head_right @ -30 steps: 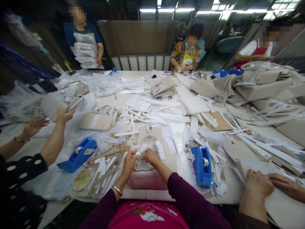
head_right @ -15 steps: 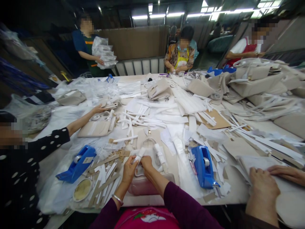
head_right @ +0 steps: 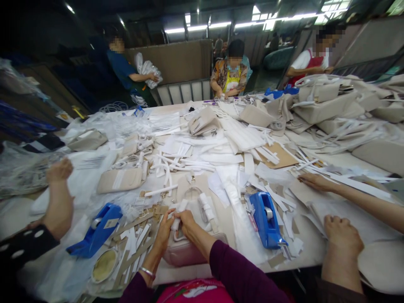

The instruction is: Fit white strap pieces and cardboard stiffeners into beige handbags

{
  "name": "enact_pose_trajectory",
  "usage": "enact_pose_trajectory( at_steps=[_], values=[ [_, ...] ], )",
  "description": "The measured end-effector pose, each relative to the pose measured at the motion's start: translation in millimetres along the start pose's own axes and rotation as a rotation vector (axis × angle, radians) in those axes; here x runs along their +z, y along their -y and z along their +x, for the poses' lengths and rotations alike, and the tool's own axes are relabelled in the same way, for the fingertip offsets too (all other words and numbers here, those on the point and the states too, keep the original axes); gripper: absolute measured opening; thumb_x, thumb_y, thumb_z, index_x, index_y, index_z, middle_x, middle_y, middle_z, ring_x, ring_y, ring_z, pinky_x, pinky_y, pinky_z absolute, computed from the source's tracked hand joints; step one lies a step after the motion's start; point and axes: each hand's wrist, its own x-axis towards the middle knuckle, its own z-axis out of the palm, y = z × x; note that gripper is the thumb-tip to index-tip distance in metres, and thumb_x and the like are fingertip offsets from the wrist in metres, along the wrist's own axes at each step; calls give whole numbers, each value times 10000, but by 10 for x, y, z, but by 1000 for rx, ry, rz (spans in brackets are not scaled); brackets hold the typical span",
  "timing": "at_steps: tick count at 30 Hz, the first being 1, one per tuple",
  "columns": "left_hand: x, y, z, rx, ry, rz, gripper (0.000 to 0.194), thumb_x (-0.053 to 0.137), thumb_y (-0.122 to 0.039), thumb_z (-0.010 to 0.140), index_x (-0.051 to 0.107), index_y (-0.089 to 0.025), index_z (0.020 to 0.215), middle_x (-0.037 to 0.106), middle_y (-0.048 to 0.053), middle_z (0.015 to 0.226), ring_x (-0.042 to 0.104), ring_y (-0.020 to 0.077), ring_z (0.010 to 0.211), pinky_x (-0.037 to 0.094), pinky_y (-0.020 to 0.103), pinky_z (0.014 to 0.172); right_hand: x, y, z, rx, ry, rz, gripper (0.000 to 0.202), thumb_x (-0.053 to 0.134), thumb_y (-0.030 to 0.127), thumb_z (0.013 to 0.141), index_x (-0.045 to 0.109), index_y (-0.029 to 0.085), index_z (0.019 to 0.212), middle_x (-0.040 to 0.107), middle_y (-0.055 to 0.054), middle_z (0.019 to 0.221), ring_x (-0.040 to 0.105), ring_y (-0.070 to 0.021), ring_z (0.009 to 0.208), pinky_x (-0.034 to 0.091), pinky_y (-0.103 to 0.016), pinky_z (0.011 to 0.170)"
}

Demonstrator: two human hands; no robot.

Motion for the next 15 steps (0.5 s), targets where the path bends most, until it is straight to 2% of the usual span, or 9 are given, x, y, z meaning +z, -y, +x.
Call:
enact_pose_trajectory(
  at_steps=[3,5,6,8,10,11,13,15],
  values=[
    [-19,51,10,-84,52,-81,592,564,-487,702,460,-184,1200,606,-5,676,507,145,480,392,247,428,-105,107,-36,5,-2,-141,110,598,96,561,602,123,668,580,-5,511,524,-140,469,387,-239,451],
    [-68,85,30,-99,47,-93,604,586,-469,664,477,-172,1179,604,-1,672,510,142,478,391,247,435,-280,216,-87,-3,-17,-220,194,625,67,518,623,135,699,611,-4,554,561,-156,533,429,-259,519],
    [-111,103,43,-96,15,-83,606,596,-455,642,487,-167,1163,610,4,691,500,131,467,390,247,442,-410,282,-117,-46,-33,-267,242,630,65,511,638,147,739,640,-10,614,589,-168,596,456,-274,578],
    [-236,140,72,-66,-96,-32,572,607,-426,608,518,-158,1105,632,27,771,510,115,481,402,248,479,-747,428,-173,-225,-79,-382,298,617,106,548,657,173,836,687,-30,788,624,-186,760,480,-310,736],
    [-385,174,93,-30,-209,42,500,592,-397,609,550,-154,1044,645,62,870,570,135,578,436,263,552,-1140,570,-195,-433,-158,-502,298,561,182,627,654,180,910,687,-57,934,621,-196,888,456,-340,862],
    [-449,183,99,-20,-254,83,465,579,-386,616,562,-152,1018,646,77,891,595,156,633,452,279,586,-1332,626,-189,-470,-218,-548,302,533,204,649,645,176,928,679,-69,973,615,-197,920,446,-344,887],
    [-509,163,107,24,-323,176,400,557,-363,634,579,-150,972,647,93,881,616,200,720,475,323,647,-1651,686,-147,-387,-337,-615,309,511,204,638,623,163,924,668,-88,980,610,-196,933,452,-332,862],
    [-432,80,114,140,-369,297,332,532,-333,673,594,-158,949,648,104,908,616,232,808,481,374,732,-1837,660,-91,-244,-387,-654,278,512,195,606,605,150,863,669,-92,864,622,-201,829,477,-322,744]
  ],
)
